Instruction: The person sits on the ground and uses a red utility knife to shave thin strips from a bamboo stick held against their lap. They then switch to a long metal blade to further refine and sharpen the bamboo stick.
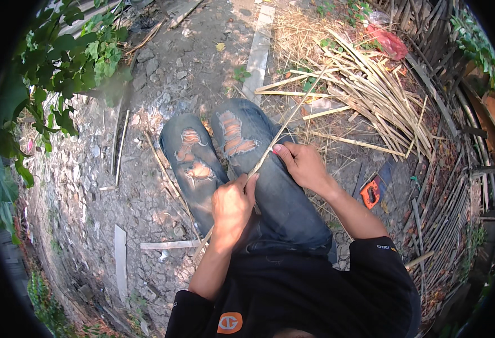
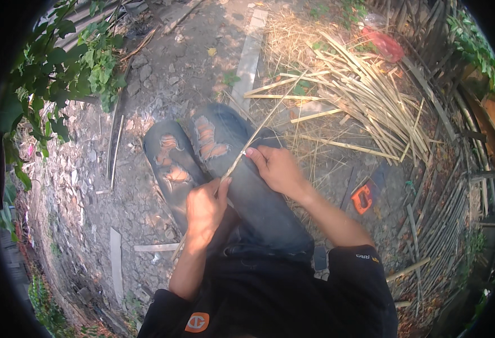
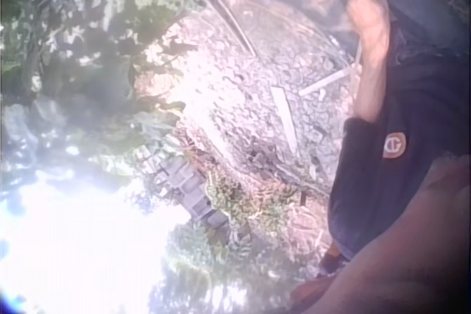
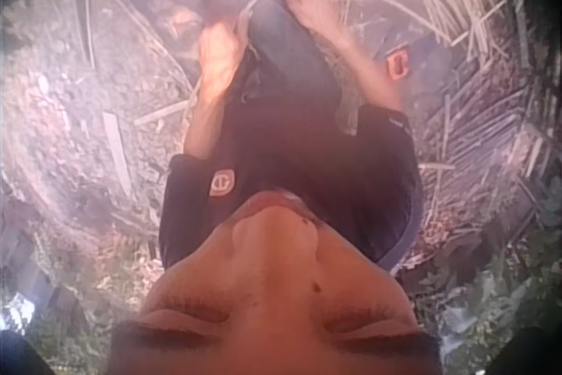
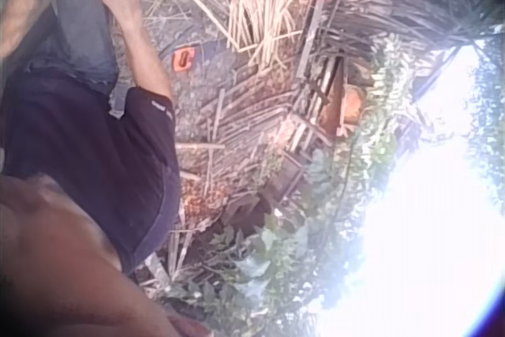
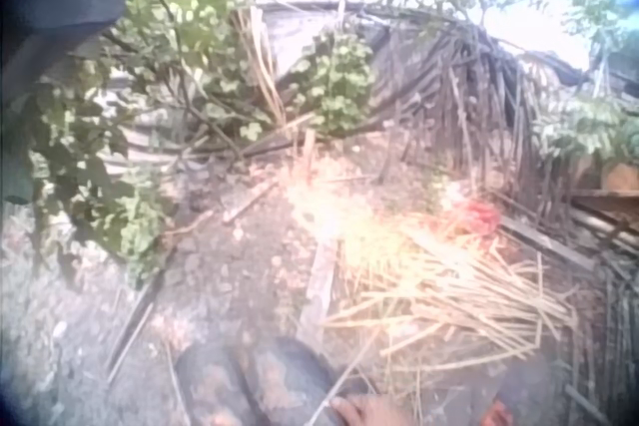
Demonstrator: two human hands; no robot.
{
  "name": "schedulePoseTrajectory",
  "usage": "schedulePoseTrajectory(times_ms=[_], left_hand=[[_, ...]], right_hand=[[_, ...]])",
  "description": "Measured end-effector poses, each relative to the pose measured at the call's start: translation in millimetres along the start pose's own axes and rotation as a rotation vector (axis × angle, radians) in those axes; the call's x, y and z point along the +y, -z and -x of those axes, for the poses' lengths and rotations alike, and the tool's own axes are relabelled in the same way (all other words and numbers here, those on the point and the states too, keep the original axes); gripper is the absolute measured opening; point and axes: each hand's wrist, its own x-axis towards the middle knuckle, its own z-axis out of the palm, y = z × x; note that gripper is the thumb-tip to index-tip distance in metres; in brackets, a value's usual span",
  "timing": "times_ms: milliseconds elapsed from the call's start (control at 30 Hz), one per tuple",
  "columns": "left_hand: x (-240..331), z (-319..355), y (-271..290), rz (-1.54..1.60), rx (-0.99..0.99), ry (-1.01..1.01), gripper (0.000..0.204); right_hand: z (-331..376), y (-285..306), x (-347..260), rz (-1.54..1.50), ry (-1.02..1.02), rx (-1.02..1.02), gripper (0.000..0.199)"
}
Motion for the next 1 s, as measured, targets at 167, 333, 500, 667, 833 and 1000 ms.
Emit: schedulePoseTrajectory(times_ms=[167, 333, 500, 667, 833, 1000], left_hand=[[3, 0, -1, 0.006, 0.039, 0.007, 0.030], [7, -5, -1, 0.032, 0.037, 0.014, 0.031], [7, -3, -1, 0.041, 0.010, 0.065, 0.032], [14, -4, 6, 0.016, 0.015, 0.076, 0.035], [14, -4, -1, -0.040, 0.079, 0.022, 0.035], [10, -5, -4, -0.031, 0.089, 0.020, 0.037]], right_hand=[[-25, 18, 0, 0.029, -0.060, 0.171, 0.055], [7, -12, -8, 0.038, 0.075, 0.012, 0.050], [10, -9, -13, -0.004, 0.066, -0.073, 0.046], [3, -7, -8, -0.128, 0.081, -0.109, 0.045], [-2, -3, -17, -0.030, 0.042, -0.091, 0.048], [-10, 1, -13, -0.429, -0.176, -0.303, 0.059]])
